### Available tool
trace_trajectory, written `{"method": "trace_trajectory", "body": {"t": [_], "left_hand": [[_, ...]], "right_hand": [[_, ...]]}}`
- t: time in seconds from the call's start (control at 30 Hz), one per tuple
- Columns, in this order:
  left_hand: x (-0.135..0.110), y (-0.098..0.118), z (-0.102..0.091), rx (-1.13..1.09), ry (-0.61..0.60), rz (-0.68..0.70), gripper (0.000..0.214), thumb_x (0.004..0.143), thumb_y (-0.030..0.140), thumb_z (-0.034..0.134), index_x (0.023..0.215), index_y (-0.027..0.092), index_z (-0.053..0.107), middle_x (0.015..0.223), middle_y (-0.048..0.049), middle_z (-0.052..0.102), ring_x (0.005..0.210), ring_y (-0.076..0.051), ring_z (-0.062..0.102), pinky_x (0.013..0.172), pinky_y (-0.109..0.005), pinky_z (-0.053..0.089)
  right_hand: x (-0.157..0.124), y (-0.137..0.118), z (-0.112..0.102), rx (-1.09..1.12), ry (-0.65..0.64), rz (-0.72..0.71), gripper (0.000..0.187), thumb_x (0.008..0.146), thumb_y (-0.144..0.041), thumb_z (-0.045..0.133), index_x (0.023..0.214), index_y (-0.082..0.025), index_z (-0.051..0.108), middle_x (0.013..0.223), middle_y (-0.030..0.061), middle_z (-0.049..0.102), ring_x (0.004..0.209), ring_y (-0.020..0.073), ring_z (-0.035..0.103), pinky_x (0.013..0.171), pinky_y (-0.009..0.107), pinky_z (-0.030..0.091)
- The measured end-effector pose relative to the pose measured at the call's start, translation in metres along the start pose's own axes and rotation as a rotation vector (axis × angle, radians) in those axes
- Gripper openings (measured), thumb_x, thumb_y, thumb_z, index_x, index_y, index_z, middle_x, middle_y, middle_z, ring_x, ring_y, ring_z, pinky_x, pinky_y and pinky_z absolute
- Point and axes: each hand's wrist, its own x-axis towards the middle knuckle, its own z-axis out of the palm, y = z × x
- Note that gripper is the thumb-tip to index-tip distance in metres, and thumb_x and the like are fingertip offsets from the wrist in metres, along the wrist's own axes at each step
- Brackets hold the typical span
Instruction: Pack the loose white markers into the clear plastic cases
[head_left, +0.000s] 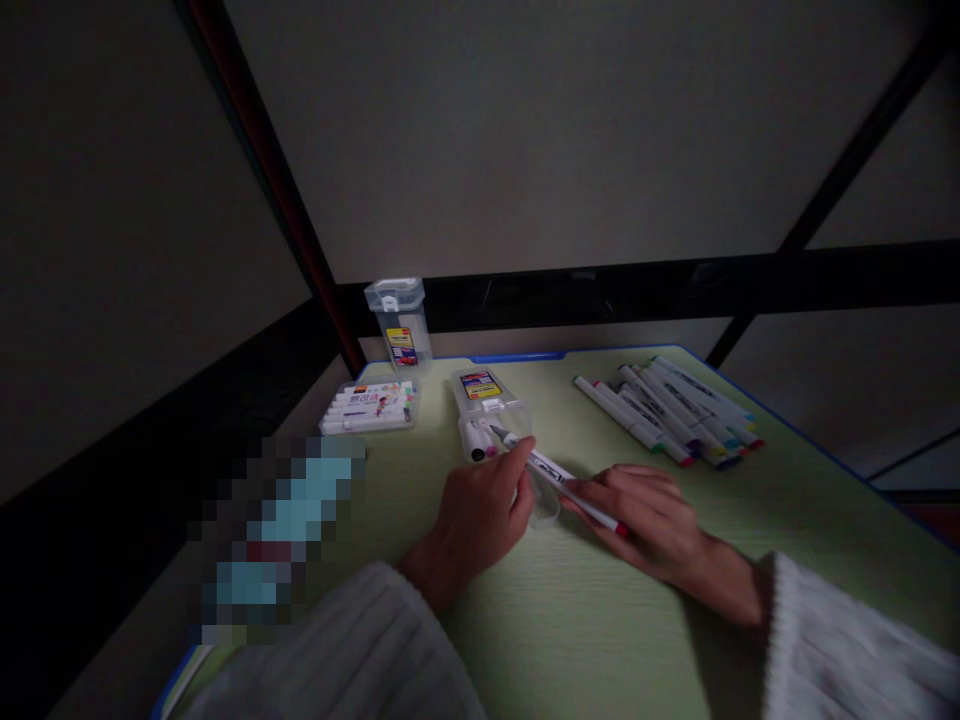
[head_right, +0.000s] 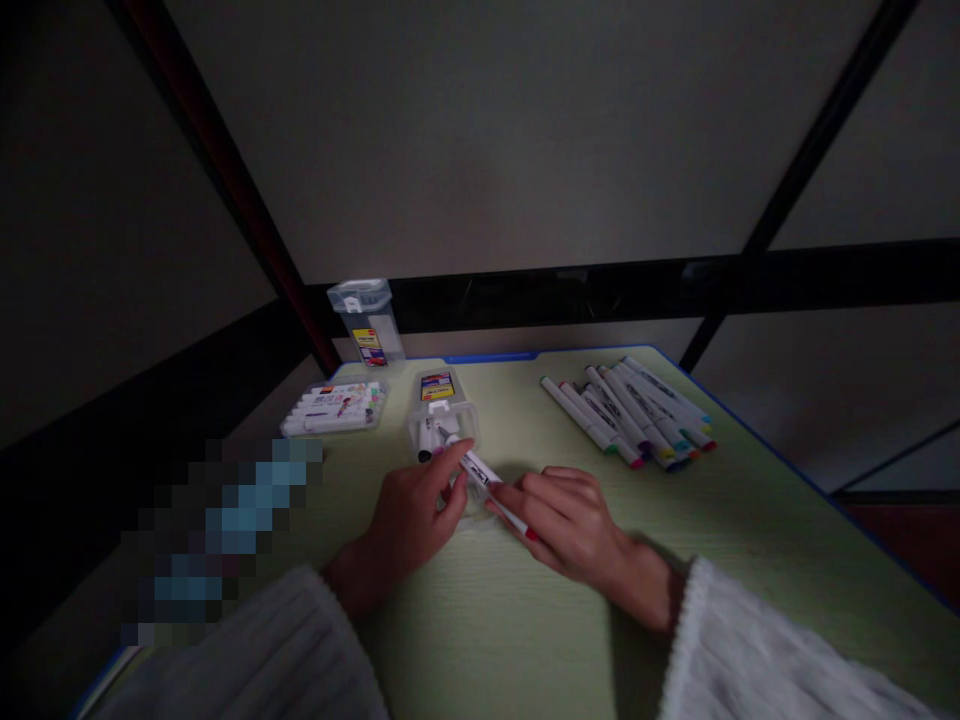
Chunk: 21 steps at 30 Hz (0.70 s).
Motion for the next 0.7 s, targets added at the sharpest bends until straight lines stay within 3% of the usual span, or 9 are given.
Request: {"method": "trace_trajectory", "body": {"t": [0.4, 0.7], "left_hand": [[0.0022, -0.0039, 0.0018, 0.067, -0.128, -0.086, 0.030, 0.081, 0.018, 0.042, 0.108, 0.016, 0.055, 0.075, -0.0046, 0.069, 0.055, -0.013, 0.062, 0.054, -0.023, 0.050], [0.0008, -0.0063, 0.0025, 0.016, -0.040, -0.043, 0.026, 0.080, 0.017, 0.042, 0.100, 0.015, 0.057, 0.078, -0.0045, 0.068, 0.056, -0.013, 0.062, 0.055, -0.024, 0.050]], "right_hand": [[-0.0034, 0.0010, 0.0057, 0.029, -0.095, 0.173, 0.012, 0.086, -0.020, 0.044, 0.094, -0.015, 0.052, 0.069, 0.0030, 0.061, 0.055, 0.0122, 0.054, 0.051, 0.024, 0.041], [-0.0033, 0.0000, 0.0075, 0.109, -0.210, 0.284, 0.022, 0.087, -0.020, 0.039, 0.106, -0.015, 0.050, 0.084, 0.0052, 0.064, 0.069, 0.0136, 0.060, 0.059, 0.024, 0.045]]}}
